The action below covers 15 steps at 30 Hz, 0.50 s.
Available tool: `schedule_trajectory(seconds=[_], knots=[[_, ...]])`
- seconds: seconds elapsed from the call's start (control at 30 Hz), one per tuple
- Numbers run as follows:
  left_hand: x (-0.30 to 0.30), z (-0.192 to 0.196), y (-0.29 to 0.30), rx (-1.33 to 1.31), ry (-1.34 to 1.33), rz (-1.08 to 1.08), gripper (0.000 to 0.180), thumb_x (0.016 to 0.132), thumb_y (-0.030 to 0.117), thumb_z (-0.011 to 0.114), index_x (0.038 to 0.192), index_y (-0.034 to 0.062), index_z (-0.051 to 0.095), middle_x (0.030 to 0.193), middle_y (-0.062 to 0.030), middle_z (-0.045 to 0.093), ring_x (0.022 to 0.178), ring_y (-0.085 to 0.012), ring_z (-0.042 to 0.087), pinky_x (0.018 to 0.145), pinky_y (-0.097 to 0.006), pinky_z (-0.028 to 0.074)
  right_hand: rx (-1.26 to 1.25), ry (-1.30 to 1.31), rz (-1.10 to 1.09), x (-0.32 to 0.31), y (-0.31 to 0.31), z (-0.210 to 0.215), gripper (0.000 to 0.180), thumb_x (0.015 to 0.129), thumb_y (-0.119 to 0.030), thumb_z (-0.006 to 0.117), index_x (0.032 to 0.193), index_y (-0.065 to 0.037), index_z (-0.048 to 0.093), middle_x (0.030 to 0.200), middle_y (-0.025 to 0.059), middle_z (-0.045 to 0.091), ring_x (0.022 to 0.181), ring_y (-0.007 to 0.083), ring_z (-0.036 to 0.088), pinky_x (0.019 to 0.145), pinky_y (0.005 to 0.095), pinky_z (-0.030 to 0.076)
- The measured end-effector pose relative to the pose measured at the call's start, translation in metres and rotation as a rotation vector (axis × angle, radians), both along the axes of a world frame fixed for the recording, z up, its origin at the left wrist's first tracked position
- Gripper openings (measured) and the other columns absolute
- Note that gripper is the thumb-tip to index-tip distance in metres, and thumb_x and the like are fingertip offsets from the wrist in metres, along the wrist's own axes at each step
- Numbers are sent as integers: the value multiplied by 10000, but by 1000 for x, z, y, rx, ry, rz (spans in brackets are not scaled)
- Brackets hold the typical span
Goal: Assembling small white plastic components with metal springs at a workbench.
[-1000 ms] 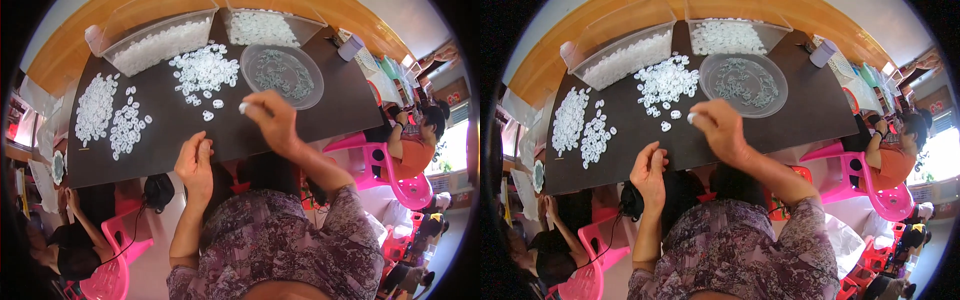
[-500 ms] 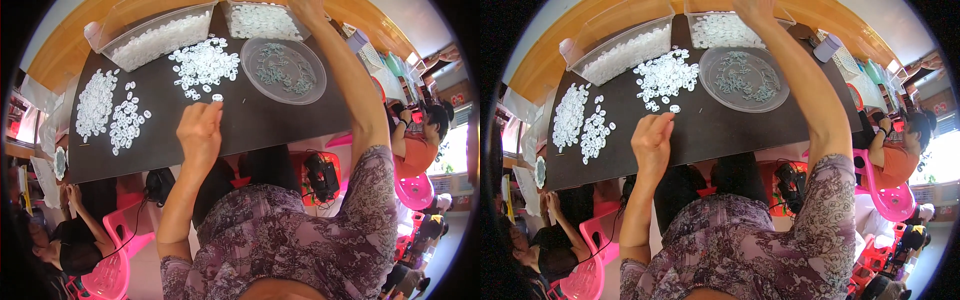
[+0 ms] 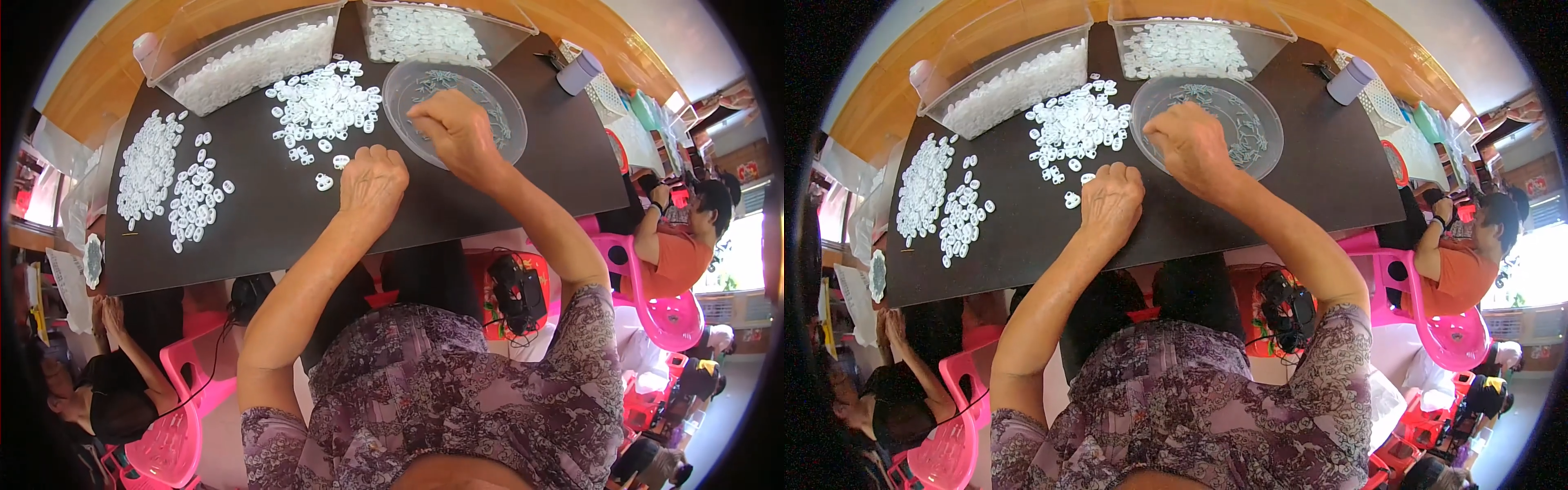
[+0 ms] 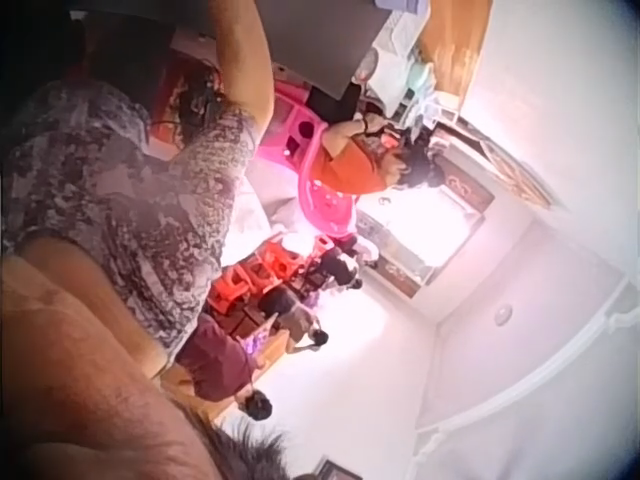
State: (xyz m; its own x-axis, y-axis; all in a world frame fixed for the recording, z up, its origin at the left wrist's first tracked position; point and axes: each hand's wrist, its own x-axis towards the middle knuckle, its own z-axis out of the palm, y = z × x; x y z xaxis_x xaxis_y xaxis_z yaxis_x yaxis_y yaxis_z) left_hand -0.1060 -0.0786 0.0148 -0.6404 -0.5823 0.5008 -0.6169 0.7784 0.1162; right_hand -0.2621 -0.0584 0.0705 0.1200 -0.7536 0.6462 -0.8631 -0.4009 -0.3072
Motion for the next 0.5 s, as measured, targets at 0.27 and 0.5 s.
schedule_trajectory(seconds=[0.27,0.5], knots=[[30,4,10,63,103,-2,57,711,39,603,704,29,547,698,-112,538,667,-292,575,573,-388,473,-51,110,150,5,21,-20,152,674,37,611,807,-33,635,753,91,572,714,275,533,611,360,428],[67,4,27,159,363,4,54,722,4,640,759,13,603,674,-117,537,638,-295,563,562,-384,448,-72,536,169,27,8,-21,135,598,-41,582,731,-17,589,720,76,481,739,247,466,662,338,382]])
